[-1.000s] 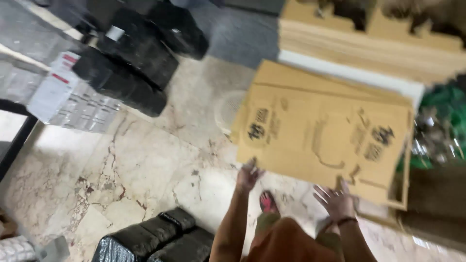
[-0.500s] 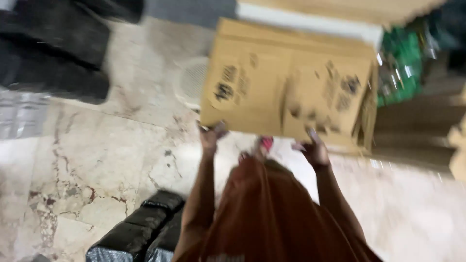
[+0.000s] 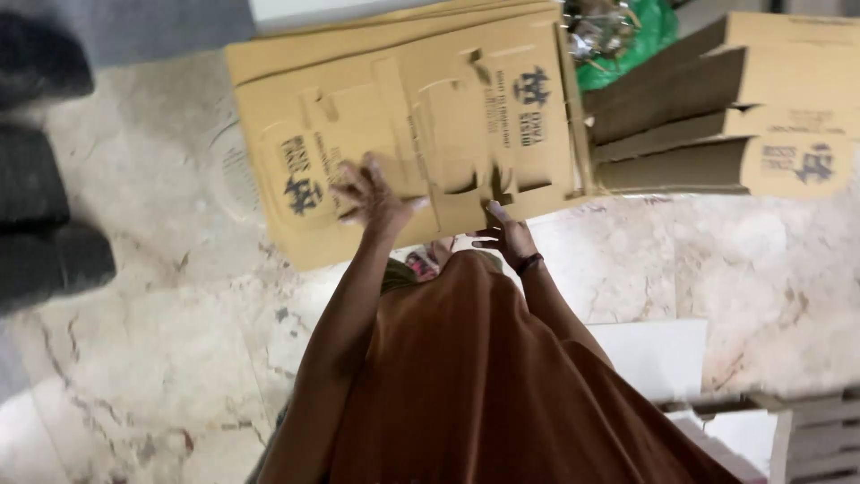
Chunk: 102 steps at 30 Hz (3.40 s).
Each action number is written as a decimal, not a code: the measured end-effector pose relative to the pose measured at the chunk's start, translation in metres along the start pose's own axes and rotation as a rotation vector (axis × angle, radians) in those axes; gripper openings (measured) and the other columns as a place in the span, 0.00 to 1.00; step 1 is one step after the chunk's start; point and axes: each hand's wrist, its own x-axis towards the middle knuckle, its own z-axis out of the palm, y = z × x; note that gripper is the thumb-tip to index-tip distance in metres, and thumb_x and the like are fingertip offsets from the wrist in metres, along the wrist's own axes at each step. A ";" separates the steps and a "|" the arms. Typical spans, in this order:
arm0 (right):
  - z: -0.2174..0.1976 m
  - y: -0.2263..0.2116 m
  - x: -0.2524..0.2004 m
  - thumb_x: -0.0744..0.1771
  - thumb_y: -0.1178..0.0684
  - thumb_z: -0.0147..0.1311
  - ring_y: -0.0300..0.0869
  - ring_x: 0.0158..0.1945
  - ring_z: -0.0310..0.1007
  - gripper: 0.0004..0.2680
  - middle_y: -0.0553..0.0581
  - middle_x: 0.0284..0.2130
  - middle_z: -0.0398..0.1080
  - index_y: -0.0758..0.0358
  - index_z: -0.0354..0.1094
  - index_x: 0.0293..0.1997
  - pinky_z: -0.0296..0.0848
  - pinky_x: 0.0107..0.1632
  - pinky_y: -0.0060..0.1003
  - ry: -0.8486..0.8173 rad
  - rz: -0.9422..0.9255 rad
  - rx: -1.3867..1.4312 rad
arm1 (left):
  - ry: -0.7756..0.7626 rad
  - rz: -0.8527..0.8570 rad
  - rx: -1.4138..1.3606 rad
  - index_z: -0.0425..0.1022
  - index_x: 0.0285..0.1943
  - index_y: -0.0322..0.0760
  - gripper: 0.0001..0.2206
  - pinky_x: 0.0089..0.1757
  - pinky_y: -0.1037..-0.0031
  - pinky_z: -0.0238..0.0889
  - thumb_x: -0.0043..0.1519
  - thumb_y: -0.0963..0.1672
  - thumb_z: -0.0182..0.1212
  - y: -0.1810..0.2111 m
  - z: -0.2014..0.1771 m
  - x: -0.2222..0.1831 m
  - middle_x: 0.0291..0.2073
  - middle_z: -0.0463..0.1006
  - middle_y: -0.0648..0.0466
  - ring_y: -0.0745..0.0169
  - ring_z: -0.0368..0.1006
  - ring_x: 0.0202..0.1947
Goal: The person folds and organizes flat corrugated cardboard sheets into pre-assembled boxes by hand, moving through different stacks on the floor and organizing finished components.
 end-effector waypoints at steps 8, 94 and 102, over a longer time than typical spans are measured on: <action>-0.123 -0.055 0.068 0.63 0.48 0.68 0.42 0.25 0.70 0.10 0.49 0.24 0.65 0.60 0.78 0.43 0.79 0.31 0.34 0.311 -0.183 0.333 | 0.034 0.059 -0.037 0.25 0.84 0.42 0.60 0.48 0.08 0.33 0.54 0.62 0.71 -0.006 0.007 0.007 0.73 0.09 0.30 0.02 0.14 0.67; -0.025 -0.052 0.013 0.65 0.46 0.69 0.32 0.23 0.54 0.17 0.45 0.20 0.55 0.49 0.55 0.27 0.53 0.21 0.30 0.774 -0.706 0.379 | -0.484 -0.463 -1.346 0.66 0.64 0.19 0.21 0.57 0.62 0.68 0.67 0.43 0.53 -0.234 -0.041 -0.050 0.60 0.73 0.27 0.33 0.71 0.62; -0.019 0.026 0.023 0.66 0.46 0.65 0.45 0.27 0.76 0.13 0.49 0.26 0.65 0.49 0.56 0.34 0.78 0.26 0.45 0.727 -0.499 0.499 | -0.328 -0.176 -1.356 0.70 0.58 0.22 0.17 0.57 0.41 0.68 0.61 0.38 0.63 -0.306 -0.055 0.004 0.51 0.76 0.33 0.24 0.75 0.52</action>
